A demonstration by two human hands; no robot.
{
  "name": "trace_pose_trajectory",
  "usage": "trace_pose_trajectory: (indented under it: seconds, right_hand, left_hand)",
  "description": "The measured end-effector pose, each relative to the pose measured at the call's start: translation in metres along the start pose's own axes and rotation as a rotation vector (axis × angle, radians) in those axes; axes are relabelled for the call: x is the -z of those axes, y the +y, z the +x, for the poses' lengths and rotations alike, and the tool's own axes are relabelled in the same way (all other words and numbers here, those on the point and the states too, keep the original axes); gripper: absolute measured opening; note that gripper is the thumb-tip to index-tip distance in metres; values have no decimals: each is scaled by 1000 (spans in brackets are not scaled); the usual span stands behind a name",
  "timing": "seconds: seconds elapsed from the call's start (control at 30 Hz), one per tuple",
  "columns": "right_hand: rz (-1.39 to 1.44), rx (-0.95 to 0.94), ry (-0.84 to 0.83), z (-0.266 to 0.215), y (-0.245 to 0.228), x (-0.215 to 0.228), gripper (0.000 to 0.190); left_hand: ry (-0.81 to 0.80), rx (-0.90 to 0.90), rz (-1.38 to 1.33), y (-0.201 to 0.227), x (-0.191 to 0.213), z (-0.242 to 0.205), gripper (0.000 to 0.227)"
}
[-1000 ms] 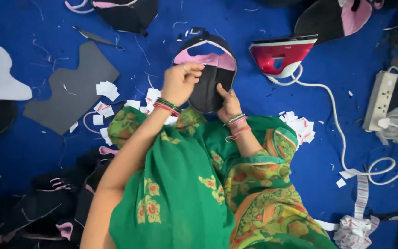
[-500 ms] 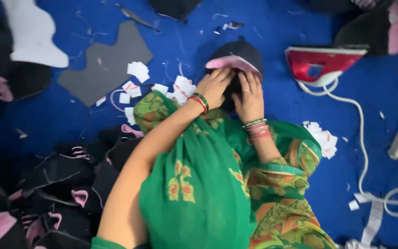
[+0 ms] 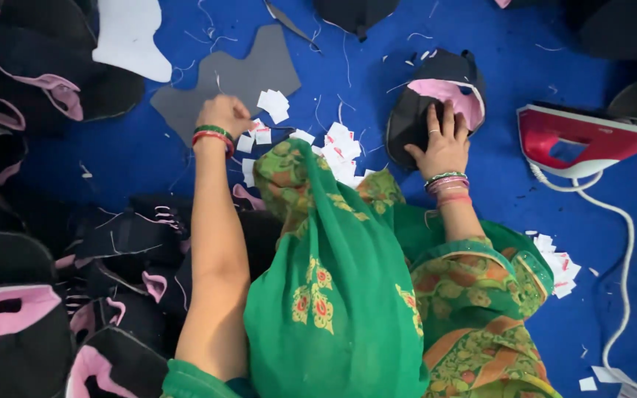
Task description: The person irons the pink inner lining of black fabric pieces using a red electric iron. They repeatedly pick up the pieces, smooth the lining with their hands, apply the iron, and then place the finished items aside on the blue floor.
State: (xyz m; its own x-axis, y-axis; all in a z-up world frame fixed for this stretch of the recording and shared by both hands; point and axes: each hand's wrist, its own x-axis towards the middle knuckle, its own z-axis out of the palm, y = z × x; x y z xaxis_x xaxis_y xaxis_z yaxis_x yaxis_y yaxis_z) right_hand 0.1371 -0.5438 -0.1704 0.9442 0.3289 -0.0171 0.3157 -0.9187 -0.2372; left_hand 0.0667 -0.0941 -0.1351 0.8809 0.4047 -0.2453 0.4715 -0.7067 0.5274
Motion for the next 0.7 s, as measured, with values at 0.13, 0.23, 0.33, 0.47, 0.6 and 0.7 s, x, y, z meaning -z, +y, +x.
trace_pose_trajectory:
  seconds: [0.13, 0.23, 0.33, 0.47, 0.6, 0.7]
  right_hand:
    - [-18, 22, 4, -2, 2, 4, 100]
    - [-16, -33, -51, -8, -5, 11, 99]
    - [-35, -39, -35, -24, -6, 5, 100]
    - [-48, -40, 13, -38, -8, -5, 101]
    - [-33, -42, 31, -38, -8, -7, 101]
    - [-24, -61, 4, -33, -9, -9, 101]
  left_hand:
    - [-204, 143, 107, 8, -1, -8, 29]
    - [-191, 136, 114, -4, -12, -6, 25]
    - [-236, 119, 8, -14, -5, 3, 18]
    - [-353, 176, -122, 0, 7, 2, 13]
    - [-293, 142, -184, 26, 26, -4, 11]
    - [-188, 16, -210, 44, 27, -9, 11]
